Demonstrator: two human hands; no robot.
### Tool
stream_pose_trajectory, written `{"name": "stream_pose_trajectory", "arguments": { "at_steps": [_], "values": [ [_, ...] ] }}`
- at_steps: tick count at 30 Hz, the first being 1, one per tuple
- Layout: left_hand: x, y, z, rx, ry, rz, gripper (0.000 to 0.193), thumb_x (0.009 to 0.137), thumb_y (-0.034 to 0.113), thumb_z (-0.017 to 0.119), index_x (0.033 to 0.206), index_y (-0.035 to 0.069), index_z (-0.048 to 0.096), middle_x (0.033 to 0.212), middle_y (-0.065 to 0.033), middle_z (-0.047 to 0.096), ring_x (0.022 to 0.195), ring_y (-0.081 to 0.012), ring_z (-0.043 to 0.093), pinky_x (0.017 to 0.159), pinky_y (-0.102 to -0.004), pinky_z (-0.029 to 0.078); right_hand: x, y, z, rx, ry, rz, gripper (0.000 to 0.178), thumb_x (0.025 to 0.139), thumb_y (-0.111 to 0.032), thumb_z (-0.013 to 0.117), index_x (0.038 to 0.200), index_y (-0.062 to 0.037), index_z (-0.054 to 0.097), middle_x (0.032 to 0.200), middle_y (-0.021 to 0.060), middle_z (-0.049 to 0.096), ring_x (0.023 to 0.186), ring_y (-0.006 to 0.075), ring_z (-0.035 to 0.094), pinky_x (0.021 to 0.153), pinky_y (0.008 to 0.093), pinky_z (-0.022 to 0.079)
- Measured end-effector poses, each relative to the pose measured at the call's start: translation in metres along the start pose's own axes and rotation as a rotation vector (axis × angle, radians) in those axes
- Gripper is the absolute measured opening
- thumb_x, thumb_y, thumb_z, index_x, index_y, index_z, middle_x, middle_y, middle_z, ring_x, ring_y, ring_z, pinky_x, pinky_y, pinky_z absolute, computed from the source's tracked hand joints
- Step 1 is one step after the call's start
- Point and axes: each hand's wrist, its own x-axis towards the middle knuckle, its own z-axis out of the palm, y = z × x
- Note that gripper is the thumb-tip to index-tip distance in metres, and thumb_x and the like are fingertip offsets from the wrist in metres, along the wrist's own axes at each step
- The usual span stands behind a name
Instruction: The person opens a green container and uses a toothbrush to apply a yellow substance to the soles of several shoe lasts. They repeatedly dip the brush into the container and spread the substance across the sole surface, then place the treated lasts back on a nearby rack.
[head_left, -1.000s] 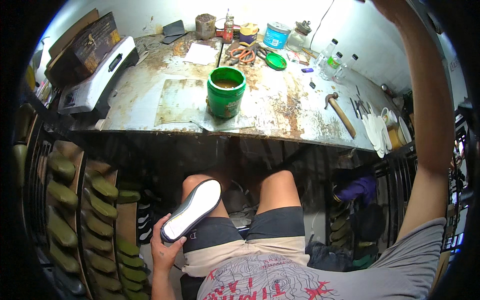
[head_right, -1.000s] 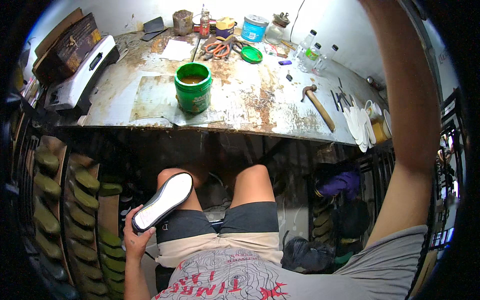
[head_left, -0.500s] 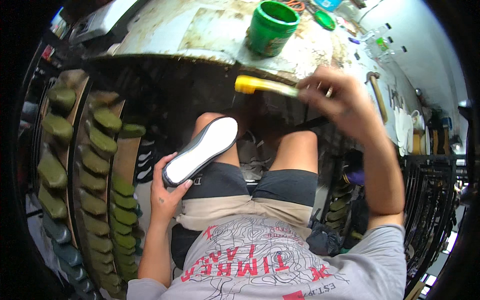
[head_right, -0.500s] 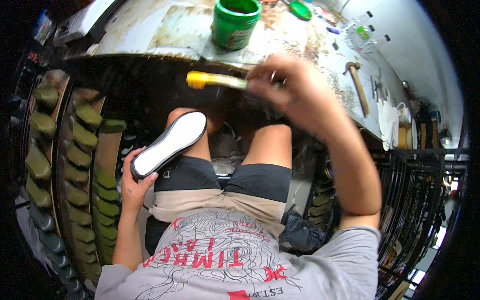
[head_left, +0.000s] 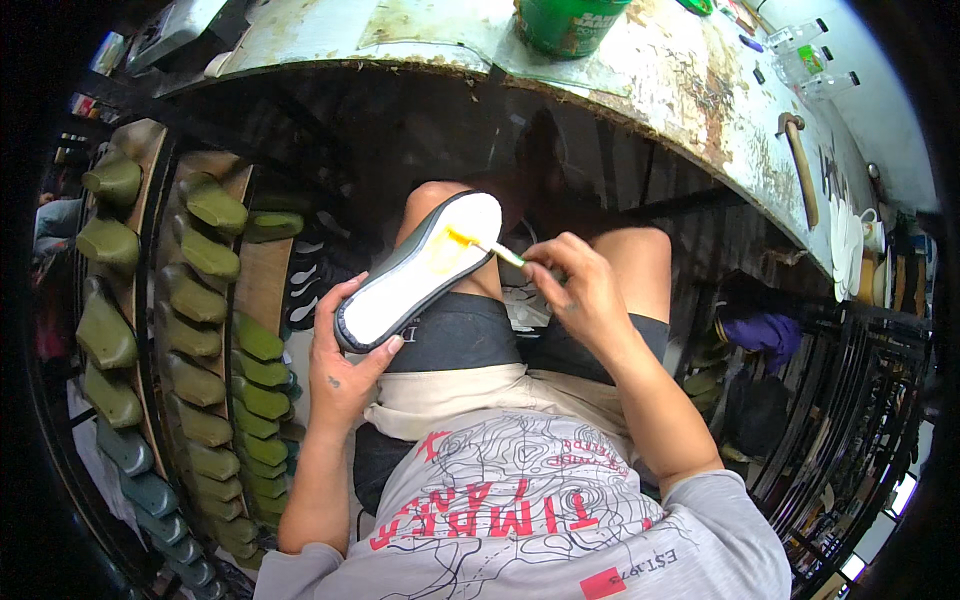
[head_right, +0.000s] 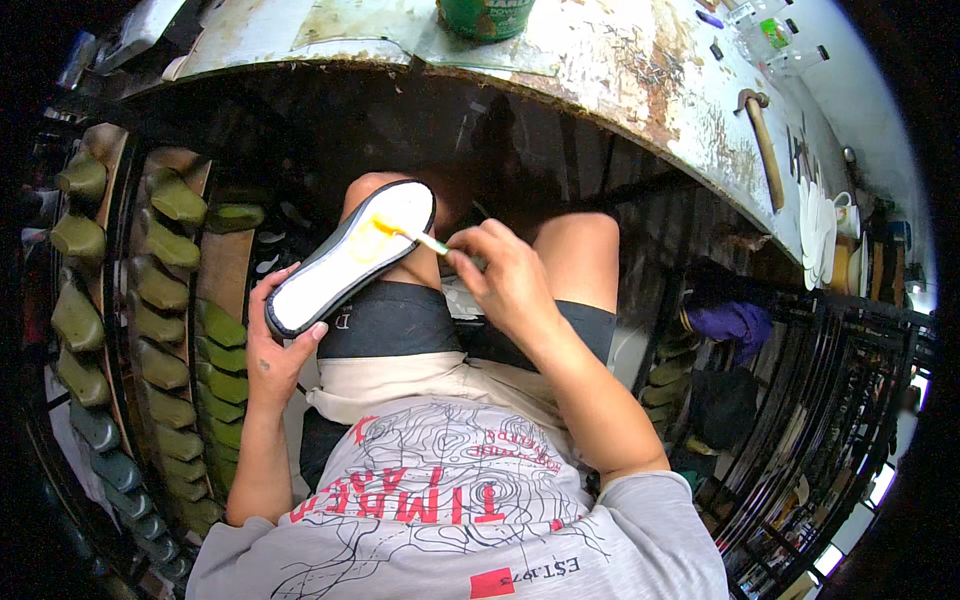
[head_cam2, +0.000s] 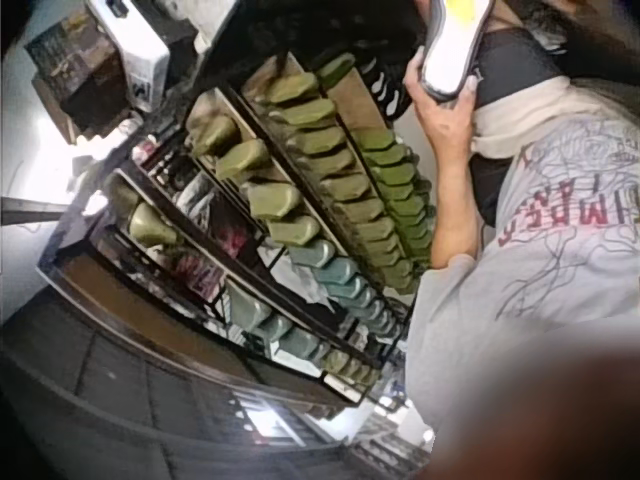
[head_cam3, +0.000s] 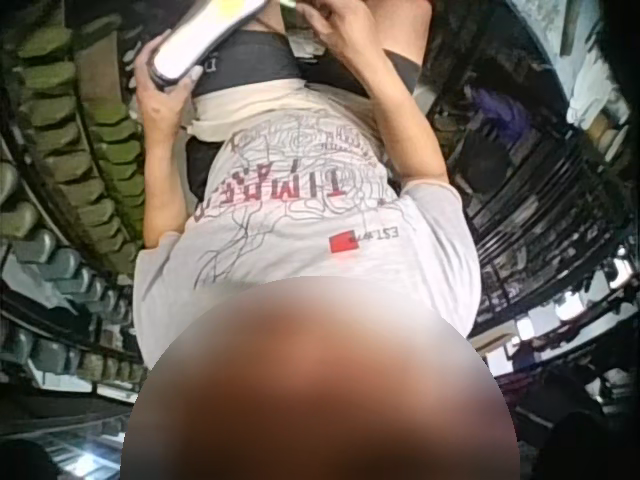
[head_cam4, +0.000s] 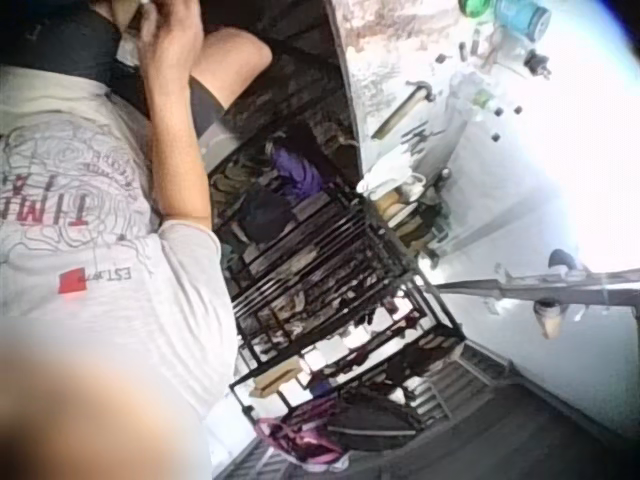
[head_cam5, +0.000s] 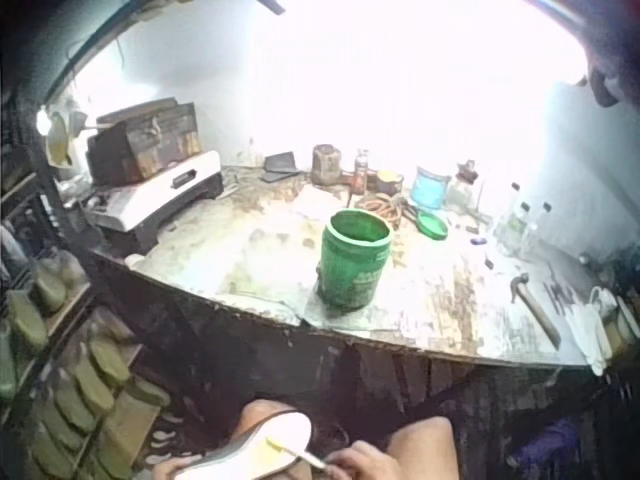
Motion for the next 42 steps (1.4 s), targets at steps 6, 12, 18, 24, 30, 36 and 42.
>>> {"name": "stream_pose_trajectory", "arguments": {
  "at_steps": [6,12,18,24,30,36,42],
  "values": [
    [0.0,0.001,-0.001,0.034,-0.009,0.007,0.073,0.078,0.013,0.081,0.143,0.005,0.048,0.144,-0.0172,0.056,0.129,-0.0267,0.056,0.113,-0.0405,0.041,0.012,0.026,0.003,0.01,-0.028,0.094,0.014,0.09,-0.01,0.075,0.101,-0.002,0.071,0.091,0.0132,0.065,0.081,0.0297,0.067,0.071,0.0397,0.054],
    [0.0,-0.001,0.0,0.003,-0.004,0.01,0.073,0.079,0.011,0.08,0.143,0.004,0.047,0.144,-0.0183,0.055,0.13,-0.0278,0.055,0.114,-0.0405,0.041,0.005,-0.007,0.024,0.24,0.003,0.043,0.014,0.086,-0.008,0.075,0.098,-0.0003,0.071,0.091,0.0148,0.065,0.086,0.0313,0.067,0.075,0.0393,0.053],
    [0.0,-0.002,-0.003,0.033,-0.001,0.002,0.073,0.079,0.01,0.08,0.144,0.004,0.046,0.143,-0.0179,0.055,0.13,-0.0269,0.056,0.113,-0.0398,0.042,0.006,-0.01,0.018,0.148,-0.087,-0.021,0.014,0.085,-0.009,0.077,0.096,-0.0024,0.072,0.09,0.0144,0.062,0.079,0.0321,0.064,0.07,0.0389,0.051],
    [0.002,0.001,0.0,-0.028,0.007,-0.049,0.077,0.078,0.008,0.082,0.145,0.004,0.045,0.141,-0.0162,0.056,0.126,-0.0244,0.057,0.112,-0.0384,0.043,0.007,-0.036,0.036,0.218,-0.1,-0.097,0.016,0.083,-0.002,0.079,0.098,-0.001,0.074,0.09,0.0103,0.066,0.083,0.0234,0.067,0.071,0.0344,0.053],
    [-0.001,0.0,-0.004,-0.058,0.015,-0.124,0.076,0.078,0.008,0.085,0.143,0.003,0.046,0.139,-0.0157,0.059,0.126,-0.0233,0.058,0.11,-0.0363,0.044,0.009,-0.048,0.038,0.217,-0.11,-0.145,0.016,0.084,-0.001,0.078,0.099,-0.0004,0.074,0.093,0.0128,0.067,0.086,0.0263,0.068,0.075,0.0352,0.054],
    [0.002,-0.003,0.0,-0.069,0.001,-0.039,0.076,0.077,0.009,0.086,0.142,0.003,0.048,0.137,-0.016,0.06,0.126,-0.0233,0.059,0.11,-0.0364,0.044,0.014,-0.058,0.044,0.213,-0.154,-0.126,0.018,0.082,0.001,0.078,0.099,-0.0008,0.073,0.099,0.012,0.067,0.094,0.0284,0.07,0.079,0.0367,0.055],
    [0.004,0.001,-0.007,-0.039,-0.019,-0.047,0.076,0.077,0.009,0.086,0.142,0.002,0.048,0.137,-0.0162,0.06,0.127,-0.0237,0.058,0.11,-0.0366,0.044,0.011,-0.045,0.042,0.269,-0.09,-0.184,0.016,0.083,-0.002,0.08,0.096,-0.0003,0.071,0.091,0.0096,0.066,0.084,0.022,0.067,0.074,0.0335,0.052]
  ]
}}
